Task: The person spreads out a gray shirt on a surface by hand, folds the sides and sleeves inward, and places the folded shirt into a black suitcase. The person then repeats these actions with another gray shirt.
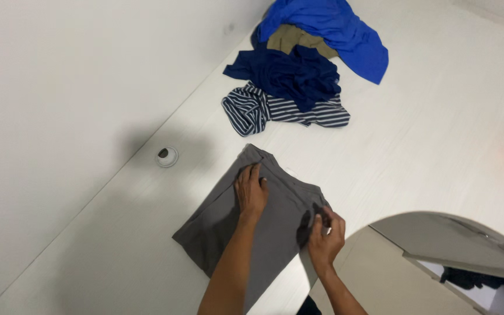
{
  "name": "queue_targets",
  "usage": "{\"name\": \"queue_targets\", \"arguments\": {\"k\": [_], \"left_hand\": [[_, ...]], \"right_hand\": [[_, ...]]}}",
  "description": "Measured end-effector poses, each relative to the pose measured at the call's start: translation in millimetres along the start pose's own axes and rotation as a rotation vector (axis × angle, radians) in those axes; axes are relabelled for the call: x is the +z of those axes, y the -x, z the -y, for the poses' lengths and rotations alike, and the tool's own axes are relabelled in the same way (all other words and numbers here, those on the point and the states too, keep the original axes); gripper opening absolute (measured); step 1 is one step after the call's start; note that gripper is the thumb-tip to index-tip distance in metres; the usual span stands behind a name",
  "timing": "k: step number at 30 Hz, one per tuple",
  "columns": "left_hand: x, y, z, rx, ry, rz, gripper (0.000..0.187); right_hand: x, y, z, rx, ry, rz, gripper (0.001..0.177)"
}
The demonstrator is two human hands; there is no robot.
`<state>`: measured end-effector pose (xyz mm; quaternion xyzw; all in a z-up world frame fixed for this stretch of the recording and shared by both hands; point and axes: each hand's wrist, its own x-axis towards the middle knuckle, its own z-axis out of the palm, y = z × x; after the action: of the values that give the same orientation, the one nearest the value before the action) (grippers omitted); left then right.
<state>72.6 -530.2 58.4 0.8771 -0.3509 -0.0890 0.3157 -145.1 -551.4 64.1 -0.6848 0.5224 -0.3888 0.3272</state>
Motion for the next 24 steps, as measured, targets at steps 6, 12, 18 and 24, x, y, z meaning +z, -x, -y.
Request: {"name": "queue_targets", "arguments": {"k": [6, 12, 18, 24], "left_hand": [[-5.5, -18.0, 3.2, -0.199, -0.099, 0.076, 0.044], [0.3, -21.6, 20.7, -0.144, 0.016, -0.068, 0.019], [-3.6, -28.0, 34.3, -0.098, 0.069, -0.252, 0.014], [-14.4, -36.2, 50.1, -0.2, 0.129, -0.244, 0.015]], "right_hand": [[32.2, 8.6, -1.7, -0.217, 0.256, 0.301, 0.044], [45.6, 22.9, -12.2, -0.412, 0.484, 0.371, 0.055], [38.3, 15.1, 6.8, -0.382, 0.533, 0.535, 0.065], [60.8, 5.5, 21.0, -0.416, 0.567, 0.586, 0.068]]}}
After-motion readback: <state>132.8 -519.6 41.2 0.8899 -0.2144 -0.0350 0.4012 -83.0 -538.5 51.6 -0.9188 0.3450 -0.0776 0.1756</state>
